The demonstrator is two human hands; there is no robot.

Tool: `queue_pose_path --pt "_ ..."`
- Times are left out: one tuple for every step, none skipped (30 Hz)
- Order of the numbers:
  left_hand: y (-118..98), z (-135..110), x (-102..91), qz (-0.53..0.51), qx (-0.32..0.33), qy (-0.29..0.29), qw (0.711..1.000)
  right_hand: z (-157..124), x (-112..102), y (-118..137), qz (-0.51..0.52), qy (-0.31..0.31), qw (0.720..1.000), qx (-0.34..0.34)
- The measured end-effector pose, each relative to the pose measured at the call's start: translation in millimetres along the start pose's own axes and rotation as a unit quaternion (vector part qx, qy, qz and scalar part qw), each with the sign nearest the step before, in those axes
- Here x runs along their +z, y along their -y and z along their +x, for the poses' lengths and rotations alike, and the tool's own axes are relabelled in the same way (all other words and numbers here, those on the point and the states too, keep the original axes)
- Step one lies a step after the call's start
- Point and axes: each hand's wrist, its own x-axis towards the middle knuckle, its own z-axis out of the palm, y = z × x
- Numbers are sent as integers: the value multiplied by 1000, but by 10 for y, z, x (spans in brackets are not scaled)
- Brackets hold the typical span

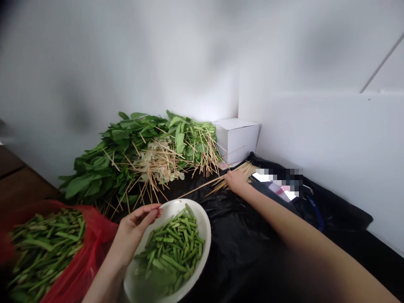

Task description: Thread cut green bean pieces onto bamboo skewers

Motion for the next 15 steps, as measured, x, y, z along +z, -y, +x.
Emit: queue_pose_path --pt "-1 1 3 -1 -2 2 1000 -6 5 34 1 -2 1000 -6" --pt "-1 1 7 -3 -4 4 1000 -8 4 72 0 -4 1000 -11" --pt "-2 0 13 -5 -5 7 1000 -6 -4 113 -1 -7 1000 -18" --pt "-2 -3 18 -5 -5 9 1000 -2 -18 154 -1 -13 1000 -26" --pt "-3 -6 22 -5 -4 12 1000 3 -36 193 0 -22 999 -36" --pt "-5 -10 25 -4 -4 14 1000 8 -57 226 1 -32 998 -45" --pt "-7 -14 25 -2 -4 16 1000 11 -79 255 3 -44 997 -55" --pt "-10 -19 23 0 -5 16 1000 10 -102 276 5 -57 996 -65" --pt "-13 -23 19 2 -6 15 1000 6 -125 293 8 -72 995 -74" --pt "-17 -27 16 3 -8 13 1000 -2 -149 305 10 -87 993 -82" --pt "-20 -29 14 2 -8 10 1000 -13 -176 315 12 -102 991 -90" --pt "-22 -30 13 0 -9 8 1000 -27 -208 325 14 -119 988 -97" --pt "-24 -31 14 -3 -10 7 1000 -43 -249 336 17 -137 985 -105" --pt "-25 -30 17 -6 -10 7 1000 -62 -300 350 19 -155 981 -112" --pt "-24 -29 21 -10 -12 8 1000 -85 -362 371 22 -174 977 -119"
